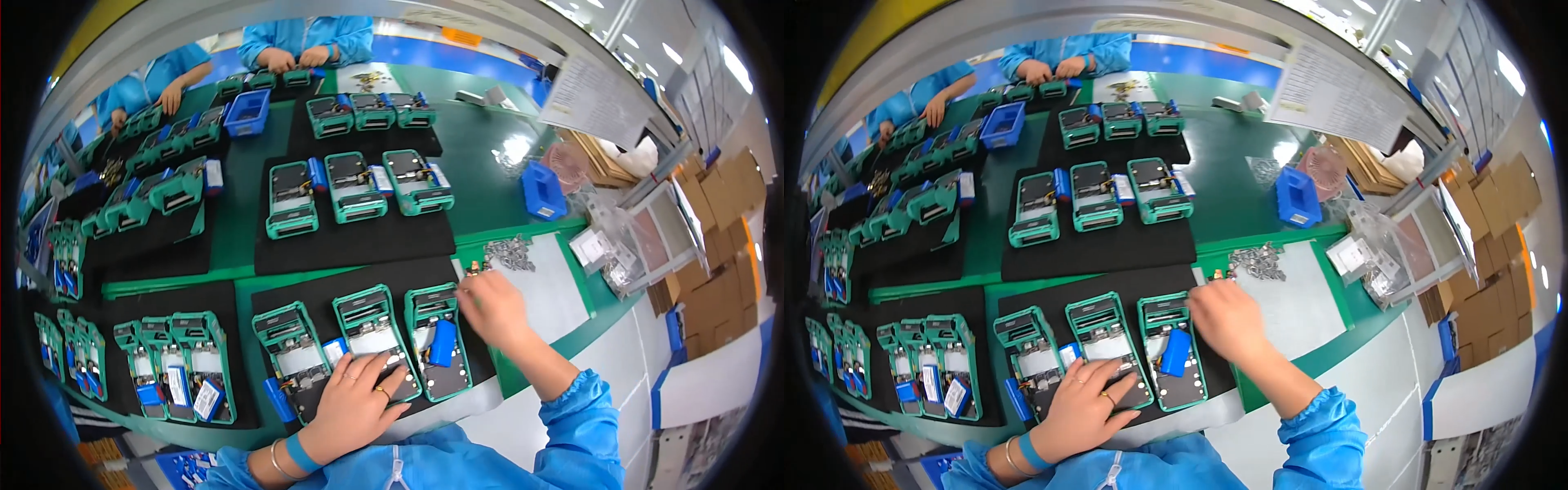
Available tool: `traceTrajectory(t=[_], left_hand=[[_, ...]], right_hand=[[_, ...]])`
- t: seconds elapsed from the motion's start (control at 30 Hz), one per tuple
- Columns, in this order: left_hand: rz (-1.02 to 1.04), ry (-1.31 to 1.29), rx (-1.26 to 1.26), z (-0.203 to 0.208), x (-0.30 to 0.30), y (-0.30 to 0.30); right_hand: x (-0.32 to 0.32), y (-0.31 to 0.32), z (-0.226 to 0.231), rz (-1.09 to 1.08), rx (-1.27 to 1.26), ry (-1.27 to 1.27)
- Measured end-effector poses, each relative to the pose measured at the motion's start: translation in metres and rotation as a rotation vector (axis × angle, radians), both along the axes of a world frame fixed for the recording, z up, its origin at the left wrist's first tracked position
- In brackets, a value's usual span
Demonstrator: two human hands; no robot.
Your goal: The person assembles small electronic components by hand, inserting circuit boards, batteries, and metal parts into green handheld device housings.
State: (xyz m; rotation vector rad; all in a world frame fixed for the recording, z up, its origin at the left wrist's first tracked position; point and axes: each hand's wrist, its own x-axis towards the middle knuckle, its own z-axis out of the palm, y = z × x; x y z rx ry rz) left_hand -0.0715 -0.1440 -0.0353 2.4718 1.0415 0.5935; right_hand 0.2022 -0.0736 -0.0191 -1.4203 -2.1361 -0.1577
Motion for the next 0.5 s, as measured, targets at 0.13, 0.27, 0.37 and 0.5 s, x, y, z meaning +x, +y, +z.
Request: traceTrajectory(t=[0.13, 0.27, 0.37, 0.5], left_hand=[[-0.004, -0.084, 0.103, 0.024, 0.025, 0.031], [0.114, -0.096, 0.229, 0.024, 0.068, 0.075], [0.099, 0.111, 0.223, 0.011, 0.083, 0.094], [0.084, 0.099, 0.151, 0.009, 0.104, 0.103]], right_hand=[[0.098, -0.002, -0.044, -0.362, -0.193, 0.373], [0.134, 0.003, -0.073, -0.431, -0.189, 0.517], [0.127, 0.014, -0.066, -0.383, -0.19, 0.36], [0.127, 0.015, -0.06, -0.434, -0.241, 0.312]])
